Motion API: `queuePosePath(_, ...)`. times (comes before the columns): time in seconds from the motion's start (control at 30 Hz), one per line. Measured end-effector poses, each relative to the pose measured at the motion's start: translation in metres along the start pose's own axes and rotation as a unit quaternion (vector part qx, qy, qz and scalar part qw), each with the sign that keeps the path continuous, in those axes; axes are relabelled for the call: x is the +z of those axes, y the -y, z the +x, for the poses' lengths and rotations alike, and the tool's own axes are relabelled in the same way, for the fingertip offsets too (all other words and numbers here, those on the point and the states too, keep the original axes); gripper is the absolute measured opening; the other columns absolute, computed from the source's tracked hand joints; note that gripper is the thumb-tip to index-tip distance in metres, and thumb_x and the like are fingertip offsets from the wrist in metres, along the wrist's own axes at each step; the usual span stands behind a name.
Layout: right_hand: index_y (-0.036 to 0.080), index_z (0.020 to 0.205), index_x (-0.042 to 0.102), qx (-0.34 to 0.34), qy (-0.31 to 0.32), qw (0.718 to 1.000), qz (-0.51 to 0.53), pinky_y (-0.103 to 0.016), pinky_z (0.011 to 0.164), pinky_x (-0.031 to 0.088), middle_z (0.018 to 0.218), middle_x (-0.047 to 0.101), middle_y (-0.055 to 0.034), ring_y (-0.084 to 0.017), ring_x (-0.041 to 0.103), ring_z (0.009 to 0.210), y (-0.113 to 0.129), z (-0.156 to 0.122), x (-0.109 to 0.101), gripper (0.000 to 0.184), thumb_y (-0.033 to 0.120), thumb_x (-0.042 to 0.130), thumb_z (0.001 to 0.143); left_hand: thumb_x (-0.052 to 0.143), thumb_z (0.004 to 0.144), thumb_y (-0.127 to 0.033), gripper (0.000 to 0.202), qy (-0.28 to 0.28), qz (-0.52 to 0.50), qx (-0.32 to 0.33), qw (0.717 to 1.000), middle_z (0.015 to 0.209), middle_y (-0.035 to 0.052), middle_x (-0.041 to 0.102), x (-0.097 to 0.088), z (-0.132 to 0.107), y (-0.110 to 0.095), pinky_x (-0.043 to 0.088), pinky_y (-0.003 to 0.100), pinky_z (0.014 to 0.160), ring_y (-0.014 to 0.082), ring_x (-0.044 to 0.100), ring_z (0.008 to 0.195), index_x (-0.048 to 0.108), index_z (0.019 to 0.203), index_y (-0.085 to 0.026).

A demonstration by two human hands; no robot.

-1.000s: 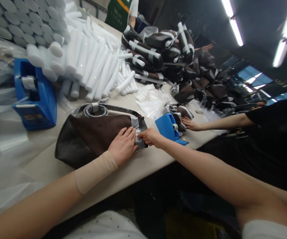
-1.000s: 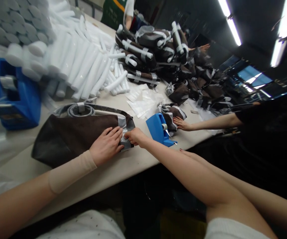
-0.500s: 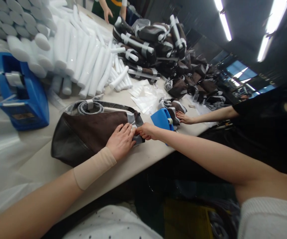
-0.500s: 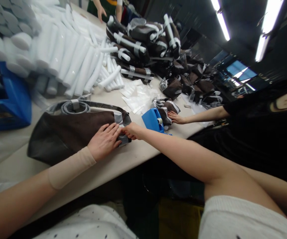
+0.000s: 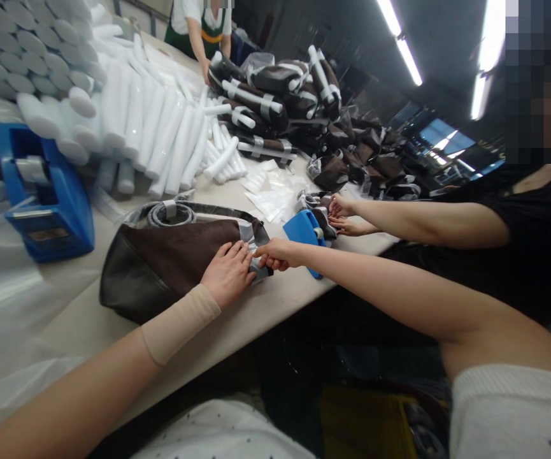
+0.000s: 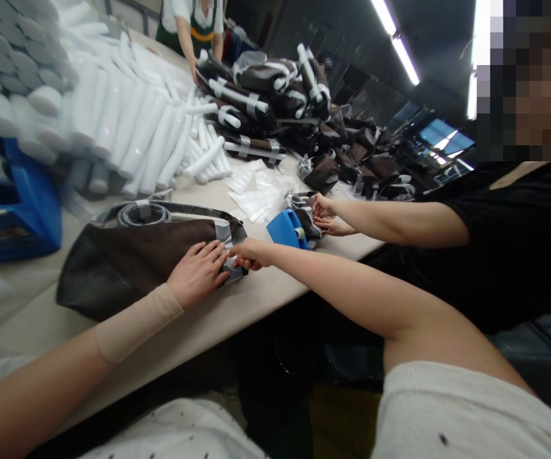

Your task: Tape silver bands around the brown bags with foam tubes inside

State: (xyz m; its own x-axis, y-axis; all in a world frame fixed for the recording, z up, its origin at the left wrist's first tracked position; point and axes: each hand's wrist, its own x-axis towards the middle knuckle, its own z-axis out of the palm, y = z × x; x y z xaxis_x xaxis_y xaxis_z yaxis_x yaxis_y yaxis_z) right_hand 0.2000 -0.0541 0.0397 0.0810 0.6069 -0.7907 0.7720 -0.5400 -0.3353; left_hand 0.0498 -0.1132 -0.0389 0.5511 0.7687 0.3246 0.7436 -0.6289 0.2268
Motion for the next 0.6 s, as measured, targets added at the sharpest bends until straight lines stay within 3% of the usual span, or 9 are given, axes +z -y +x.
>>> queuePosePath(0.07, 0.014, 0.062, 0.058, 0.003, -0.005, 0.998, -0.06, -0.018, 0.035, 0.019, 0.043, 0.037, 0.0053, -0.006, 0.028, 0.035, -0.001, -0.006, -0.003, 0.03, 0.034, 0.061, 0.085, 0.046, 0.096, -0.038, 0.048, -0.001, 0.002, 0.002, 1.0, 0.143, 0.0142, 0.051, 0.001, 0.0, 0.001, 0.031, 0.044, 0.111, 0.0281, 0.041, 0.136, 0.054, 0.135, -0.01)
queuePosePath(0.13, 0.013, 0.064, 0.061, -0.037, -0.056, 0.989, -0.128, -0.021, 0.039, 0.024, 0.044, 0.043, 0.0018, -0.009, 0.036, 0.038, -0.003, -0.015, -0.005, 0.025, 0.03, 0.067, 0.08, 0.047, 0.096, -0.039, 0.048, -0.004, 0.0, 0.005, 1.0, 0.142, 0.015, 0.052, 0.002, 0.0, 0.001, 0.031, 0.044, 0.111, 0.0286, 0.041, 0.135, 0.055, 0.133, -0.009)
queuePosePath(0.23, 0.015, 0.092, 0.068, -0.147, -0.168, 0.956, -0.191, -0.023, 0.054, 0.035, 0.063, 0.059, -0.0028, -0.015, 0.053, 0.059, -0.01, -0.029, -0.001, 0.013, 0.022, 0.063, 0.083, 0.047, 0.096, -0.039, 0.047, -0.017, -0.003, 0.01, 1.0, 0.141, 0.0157, 0.052, 0.004, -0.001, 0.001, 0.031, 0.045, 0.111, 0.0287, 0.042, 0.135, 0.057, 0.131, -0.009)
queuePosePath(0.33, 0.026, 0.13, 0.057, -0.252, -0.213, 0.901, -0.283, -0.024, 0.065, 0.037, 0.079, 0.066, -0.0035, -0.019, 0.06, 0.075, -0.03, -0.038, 0.014, 0.04, 0.027, 0.057, 0.091, 0.045, 0.097, -0.039, 0.046, -0.03, -0.003, 0.012, 0.999, 0.141, 0.0154, 0.053, 0.005, 0.001, 0.0, 0.032, 0.044, 0.111, 0.028, 0.043, 0.134, 0.058, 0.13, -0.01)
queuePosePath(0.4, 0.026, 0.141, 0.049, -0.288, -0.207, 0.863, -0.36, -0.026, 0.064, 0.039, 0.075, 0.067, -0.0054, -0.022, 0.062, 0.071, -0.048, -0.04, 0.026, 0.05, 0.036, 0.057, 0.092, 0.045, 0.097, -0.039, 0.046, -0.03, 0.001, 0.008, 1.0, 0.14, 0.0153, 0.054, 0.005, 0.001, 0.001, 0.032, 0.044, 0.111, 0.0275, 0.043, 0.134, 0.058, 0.13, -0.01)
queuePosePath(0.47, 0.02, 0.144, 0.046, -0.291, -0.201, 0.847, -0.397, -0.029, 0.064, 0.041, 0.072, 0.069, -0.0086, -0.025, 0.064, 0.068, -0.063, -0.042, 0.034, 0.056, 0.043, 0.055, 0.094, 0.043, 0.098, -0.038, 0.046, -0.025, 0.007, 0.006, 1.0, 0.141, 0.015, 0.053, 0.004, -0.001, 0.005, 0.032, 0.044, 0.112, 0.0271, 0.042, 0.135, 0.057, 0.131, -0.01)
queuePosePath(0.6, 0.017, 0.13, 0.059, -0.269, -0.245, 0.848, -0.386, -0.038, 0.073, 0.048, 0.088, 0.073, -0.0169, -0.03, 0.068, 0.08, -0.071, -0.055, 0.041, 0.05, 0.052, 0.042, 0.098, 0.041, 0.098, -0.038, 0.045, -0.035, -0.005, 0.036, 0.999, 0.14, 0.0157, 0.054, 0.01, -0.007, 0.006, 0.033, 0.046, 0.111, 0.0286, 0.043, 0.135, 0.058, 0.13, -0.011)
